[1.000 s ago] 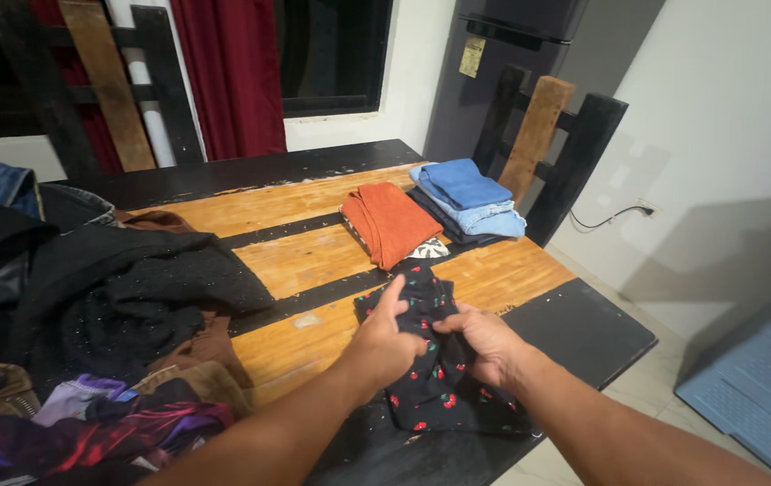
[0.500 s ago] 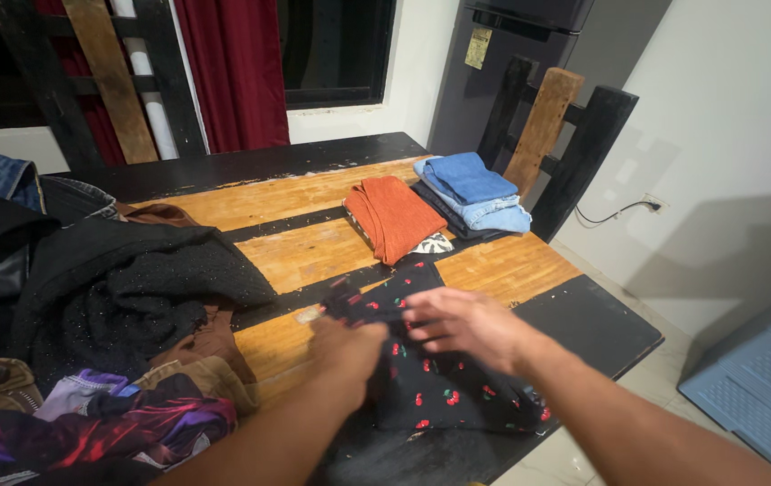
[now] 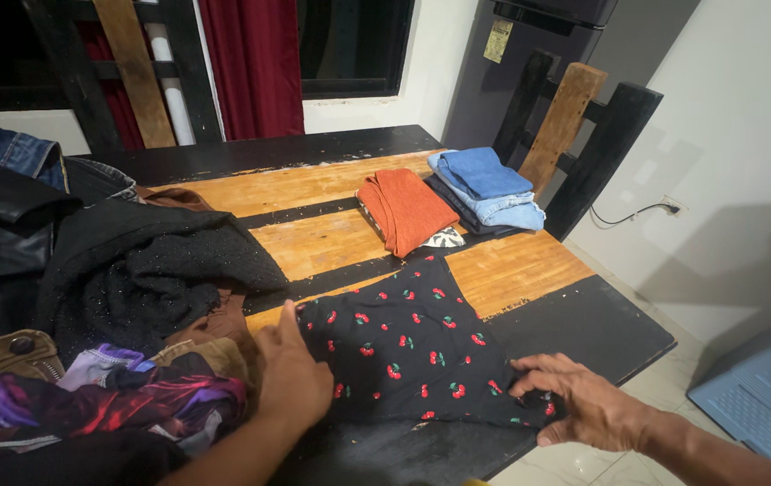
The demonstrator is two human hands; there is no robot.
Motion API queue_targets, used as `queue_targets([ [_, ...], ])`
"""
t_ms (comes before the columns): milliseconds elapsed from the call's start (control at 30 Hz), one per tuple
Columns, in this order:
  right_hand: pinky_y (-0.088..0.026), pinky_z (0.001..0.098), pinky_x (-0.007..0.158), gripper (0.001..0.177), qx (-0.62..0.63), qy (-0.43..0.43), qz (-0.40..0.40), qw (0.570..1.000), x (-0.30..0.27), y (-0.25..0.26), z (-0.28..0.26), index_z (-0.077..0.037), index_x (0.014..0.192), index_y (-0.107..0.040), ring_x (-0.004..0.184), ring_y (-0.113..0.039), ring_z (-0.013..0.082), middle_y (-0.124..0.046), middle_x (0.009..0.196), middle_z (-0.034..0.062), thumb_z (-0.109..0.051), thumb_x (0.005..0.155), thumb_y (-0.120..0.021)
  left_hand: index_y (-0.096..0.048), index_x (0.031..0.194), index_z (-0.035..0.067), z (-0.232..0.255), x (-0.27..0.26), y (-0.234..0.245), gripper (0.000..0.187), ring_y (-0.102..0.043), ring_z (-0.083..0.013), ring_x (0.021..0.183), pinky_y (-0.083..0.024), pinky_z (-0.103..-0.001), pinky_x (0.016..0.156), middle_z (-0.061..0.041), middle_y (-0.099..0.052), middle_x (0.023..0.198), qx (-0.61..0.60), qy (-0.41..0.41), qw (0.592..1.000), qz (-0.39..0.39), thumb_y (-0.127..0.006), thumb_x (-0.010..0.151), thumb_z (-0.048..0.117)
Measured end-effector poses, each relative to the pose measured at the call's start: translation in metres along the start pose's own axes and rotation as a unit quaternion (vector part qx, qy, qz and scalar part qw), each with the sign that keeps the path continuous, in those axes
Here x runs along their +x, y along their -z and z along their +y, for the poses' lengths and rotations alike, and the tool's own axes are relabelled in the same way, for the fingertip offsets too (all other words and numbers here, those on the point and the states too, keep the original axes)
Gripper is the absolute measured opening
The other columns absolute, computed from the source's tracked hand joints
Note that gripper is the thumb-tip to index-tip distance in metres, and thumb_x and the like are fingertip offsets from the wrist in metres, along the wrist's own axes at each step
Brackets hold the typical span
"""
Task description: The person folds several garments on a wooden table. They fold a blue cloth, an orange sweater, and a black cherry-patterned top, placing each folded item into a growing stack. The person handles each item one at a time, smoothing and aligning edges before folding.
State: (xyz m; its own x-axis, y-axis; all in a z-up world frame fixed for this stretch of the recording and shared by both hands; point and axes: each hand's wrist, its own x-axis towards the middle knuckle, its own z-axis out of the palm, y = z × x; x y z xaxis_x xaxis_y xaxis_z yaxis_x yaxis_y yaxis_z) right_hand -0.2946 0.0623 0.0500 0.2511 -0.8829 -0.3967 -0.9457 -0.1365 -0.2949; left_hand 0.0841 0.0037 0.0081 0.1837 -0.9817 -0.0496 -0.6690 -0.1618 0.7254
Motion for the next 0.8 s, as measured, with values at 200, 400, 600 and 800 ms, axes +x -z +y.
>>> queue_targets([
  [200,-0.044,0.0341,0.111,0.044,-0.063,0.06,0.032,0.996,0.012,0.001,0.019,-0.028,0.118,-0.071,0.133,-0.05,0.0202,-0.056,0.141,-0.0055,-0.014,0.077,-0.08,-0.046,0.145,0.014,-0.014,-0.019,-0.015,0.075,-0.04,-0.0428,0.137,-0.031,-0.053,0.112,-0.017,-0.042,0.148,0.083,-0.352,0.929,0.076,-0.07,0.074,0.006],
  [400,-0.056,0.0332,0.089,0.03,0.004,0.009,0.022,1.0,0.027,0.018,0.016,-0.021,0.109,-0.076,0.098,-0.071,0.0155,-0.071,0.101,-0.0024,-0.008,0.082,-0.073,-0.05,0.145,0.009,-0.016,-0.039,-0.027,0.057,-0.024,-0.0418,0.148,-0.021,-0.056,0.118,-0.018,-0.037,0.157,0.106,-0.482,0.861,-0.126,-0.064,0.094,0.031],
  [600,-0.052,0.0299,0.073,0.018,0.124,-0.008,-0.019,0.992,0.054,0.051,0.016,-0.011,0.095,-0.076,0.079,-0.066,0.0127,-0.072,0.079,-0.0007,-0.008,0.078,-0.07,-0.035,0.155,0.013,0.007,-0.044,-0.019,0.067,-0.006,-0.0435,0.153,-0.009,-0.057,0.12,-0.02,-0.016,0.165,0.23,-0.361,0.85,-0.307,-0.055,0.098,0.043],
  [800,-0.049,0.0316,0.066,0.011,0.211,-0.062,-0.003,0.976,0.097,0.07,0.017,-0.006,0.082,-0.07,0.073,-0.059,0.0132,-0.063,0.075,-0.0003,-0.012,0.075,-0.065,-0.047,0.145,0.008,-0.004,-0.039,-0.016,0.062,-0.022,-0.0382,0.148,-0.019,-0.052,0.118,-0.018,-0.03,0.159,0.158,-0.382,0.873,-0.26,-0.065,0.093,0.037],
])
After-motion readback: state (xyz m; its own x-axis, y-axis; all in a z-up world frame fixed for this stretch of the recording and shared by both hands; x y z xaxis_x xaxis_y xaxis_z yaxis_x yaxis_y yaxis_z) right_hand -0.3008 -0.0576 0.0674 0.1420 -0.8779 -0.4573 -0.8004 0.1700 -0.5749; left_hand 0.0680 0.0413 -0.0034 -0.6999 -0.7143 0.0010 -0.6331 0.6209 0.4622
